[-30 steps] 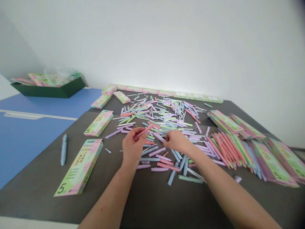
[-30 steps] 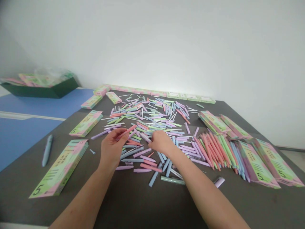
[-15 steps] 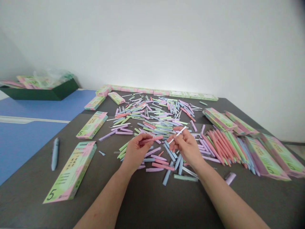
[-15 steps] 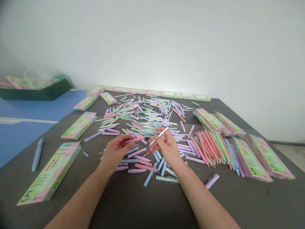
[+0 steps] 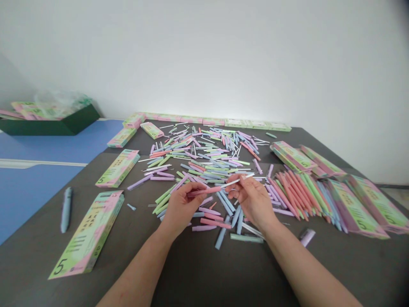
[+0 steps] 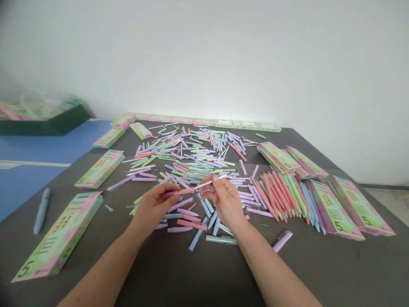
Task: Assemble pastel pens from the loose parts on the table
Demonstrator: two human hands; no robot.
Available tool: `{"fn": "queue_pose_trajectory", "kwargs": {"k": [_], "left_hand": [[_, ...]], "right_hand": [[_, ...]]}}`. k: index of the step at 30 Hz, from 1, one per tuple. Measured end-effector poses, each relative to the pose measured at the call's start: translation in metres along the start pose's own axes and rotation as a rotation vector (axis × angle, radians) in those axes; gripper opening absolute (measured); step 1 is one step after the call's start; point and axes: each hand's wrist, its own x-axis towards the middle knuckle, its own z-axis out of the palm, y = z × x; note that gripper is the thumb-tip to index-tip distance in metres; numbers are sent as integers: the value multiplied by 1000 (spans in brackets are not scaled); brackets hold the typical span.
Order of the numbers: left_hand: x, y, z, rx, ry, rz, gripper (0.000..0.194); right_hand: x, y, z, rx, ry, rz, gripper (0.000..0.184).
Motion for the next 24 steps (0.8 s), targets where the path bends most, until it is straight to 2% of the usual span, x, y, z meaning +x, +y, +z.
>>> {"fn": "queue_pose_trajectory", "kwargs": {"k": [15,19,24], "left_hand": [[-1,-11,1,68,-48,29,15],[0,-12,0,62,-28,11,16],[1,-9,1,53,-11,1,15]], "right_hand": [[-6,26,6,-8,-176,177,25],[-5,19,6,37,-114,166,24],[-2,14,0,-5,-4,49,17]]}}
